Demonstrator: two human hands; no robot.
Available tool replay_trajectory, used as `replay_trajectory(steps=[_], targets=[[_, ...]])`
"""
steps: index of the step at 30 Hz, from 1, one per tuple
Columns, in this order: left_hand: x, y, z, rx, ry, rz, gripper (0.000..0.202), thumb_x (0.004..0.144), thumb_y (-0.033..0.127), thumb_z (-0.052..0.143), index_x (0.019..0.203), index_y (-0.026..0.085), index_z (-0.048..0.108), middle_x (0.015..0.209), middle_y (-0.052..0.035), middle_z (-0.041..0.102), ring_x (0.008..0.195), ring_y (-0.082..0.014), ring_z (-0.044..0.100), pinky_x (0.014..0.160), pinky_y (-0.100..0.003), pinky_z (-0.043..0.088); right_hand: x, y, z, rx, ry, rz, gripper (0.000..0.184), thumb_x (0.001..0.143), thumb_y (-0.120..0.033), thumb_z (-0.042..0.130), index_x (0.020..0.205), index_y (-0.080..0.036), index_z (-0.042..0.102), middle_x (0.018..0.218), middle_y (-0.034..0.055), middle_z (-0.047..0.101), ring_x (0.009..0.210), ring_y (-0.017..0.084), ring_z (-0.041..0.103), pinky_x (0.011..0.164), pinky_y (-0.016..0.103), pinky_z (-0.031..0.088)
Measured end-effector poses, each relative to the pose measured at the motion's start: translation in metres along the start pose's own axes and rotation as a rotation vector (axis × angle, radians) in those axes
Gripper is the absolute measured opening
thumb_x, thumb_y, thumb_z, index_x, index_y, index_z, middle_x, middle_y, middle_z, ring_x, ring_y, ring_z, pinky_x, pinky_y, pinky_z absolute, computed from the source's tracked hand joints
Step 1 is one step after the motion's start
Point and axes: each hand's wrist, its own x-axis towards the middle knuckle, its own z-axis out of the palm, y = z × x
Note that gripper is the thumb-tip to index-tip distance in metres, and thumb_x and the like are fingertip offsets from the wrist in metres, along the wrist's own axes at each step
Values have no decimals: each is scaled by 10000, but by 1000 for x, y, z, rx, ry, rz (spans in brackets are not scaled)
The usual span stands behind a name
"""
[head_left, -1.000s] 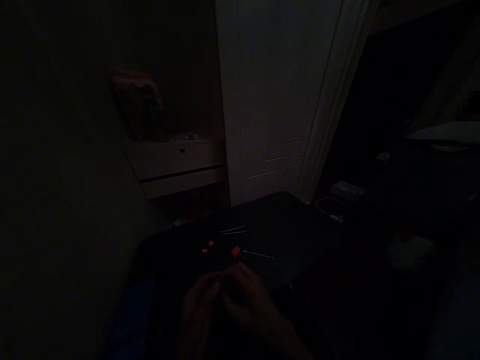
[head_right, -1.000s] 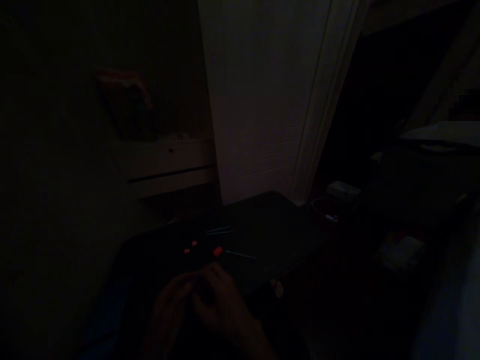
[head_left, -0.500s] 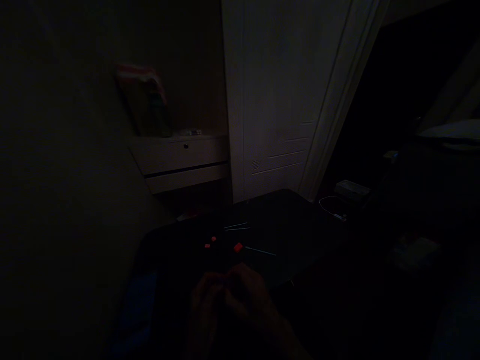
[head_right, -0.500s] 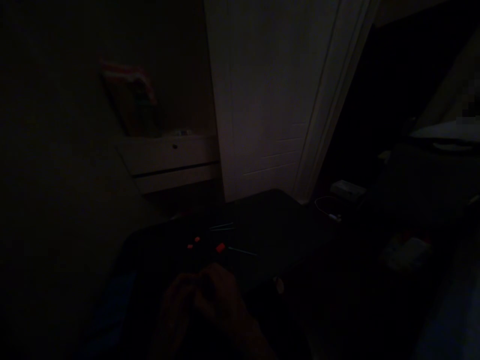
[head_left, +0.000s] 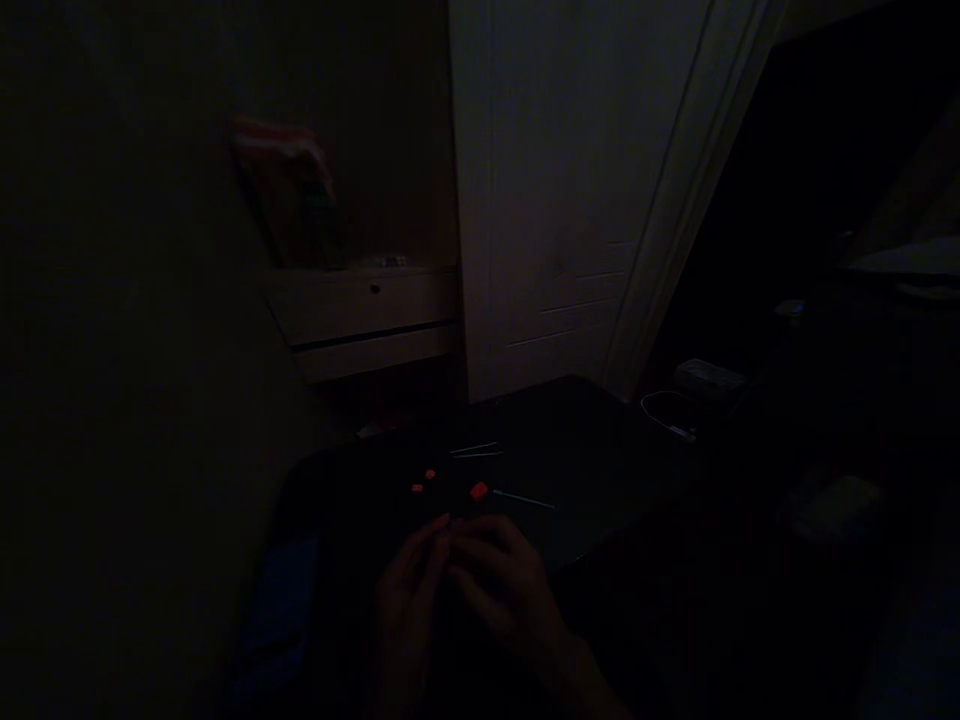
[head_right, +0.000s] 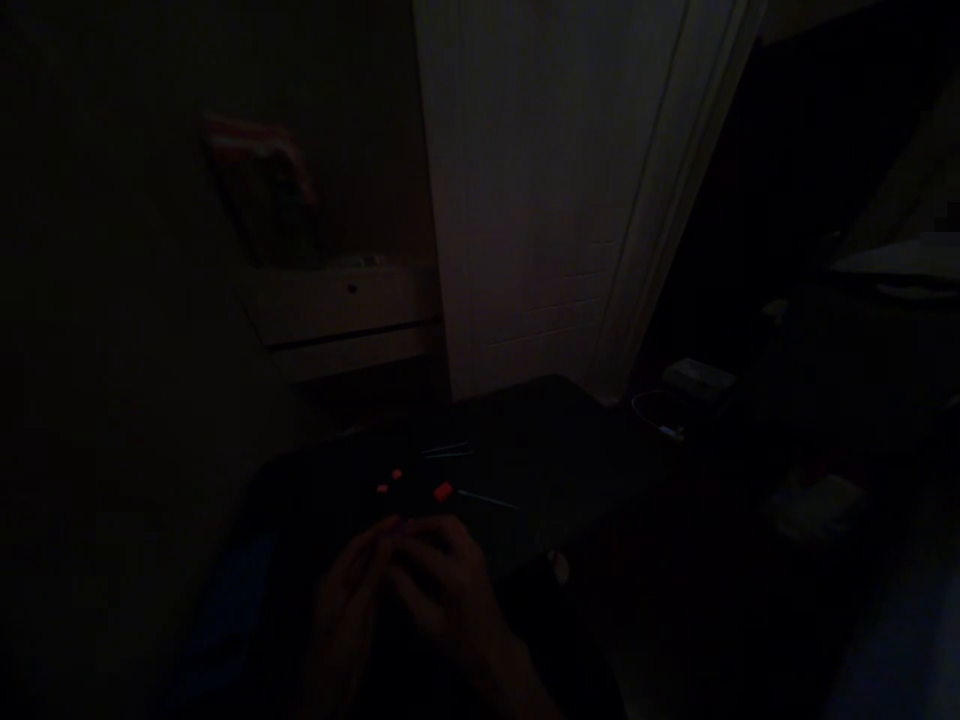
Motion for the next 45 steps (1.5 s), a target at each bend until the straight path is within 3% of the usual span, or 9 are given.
replay_trajectory(steps=[5,9,15,22,30,33,38,42,45], targets=[[4,1,-4,-37,-73,-11,651,684,541,915,1215,191,777,1306,-144,773,1219,-359,720,1043,-419,583,-1,3,-7,99,-13,95,544,984,-208,709,1500,-313,573,1235,87,699,1079,235,713,933,380,618],[5,1,-12,43,-73,-41,568,595,552,952,988,158,842,1079,-151,839,1059,-372,777,950,-425,628,10,-5,-25,125,-184,108,401,938,-175,741,1314,-291,664,1199,53,674,1080,210,683,941,339,584],[6,2,-19,90,-124,-74,484,534,525,974,843,167,870,929,-151,854,927,-384,803,872,-447,654,23,-16,-37,-9,-386,59,316,872,-169,738,1144,-237,590,1159,56,657,1007,217,648,843,326,543],[2,1,-13,138,-103,-126,447,520,538,963,774,182,869,857,-133,853,901,-394,804,883,-456,649,12,-4,-27,-24,-310,47,192,887,-181,697,1046,-221,598,1011,39,672,857,190,641,718,279,495],[0,1,7,212,-219,-49,586,664,665,848,1049,225,867,1210,-123,816,1208,-406,718,1112,-495,538,20,11,-32,29,-186,150,194,869,-249,724,1002,-220,586,922,9,661,766,159,607,678,257,489],[8,-2,0,280,-203,-7,615,673,701,815,1092,254,854,1266,-105,796,1226,-390,703,1129,-486,520,32,38,-56,-37,-90,209,165,847,-252,712,937,-219,578,895,4,652,759,156,612,658,254,494],[26,-19,-33,393,55,-42,614,553,766,827,878,246,852,955,-112,835,841,-356,770,819,-457,642,61,104,-134,-213,66,380,240,874,-384,692,1026,-205,646,893,47,729,770,198,675,705,318,555],[33,-33,-44,413,-23,27,488,588,716,854,815,284,849,929,-90,833,882,-356,762,838,-426,638,82,154,-194,-321,128,433,345,868,-455,688,1093,-194,689,1071,128,784,916,261,729,826,398,577],[42,-31,-30,492,-90,70,394,627,651,851,832,315,863,977,-87,834,954,-372,755,916,-436,608,93,177,-219,-360,137,440,316,851,-438,701,1037,-183,725,1045,154,792,894,284,735,833,435,563]])
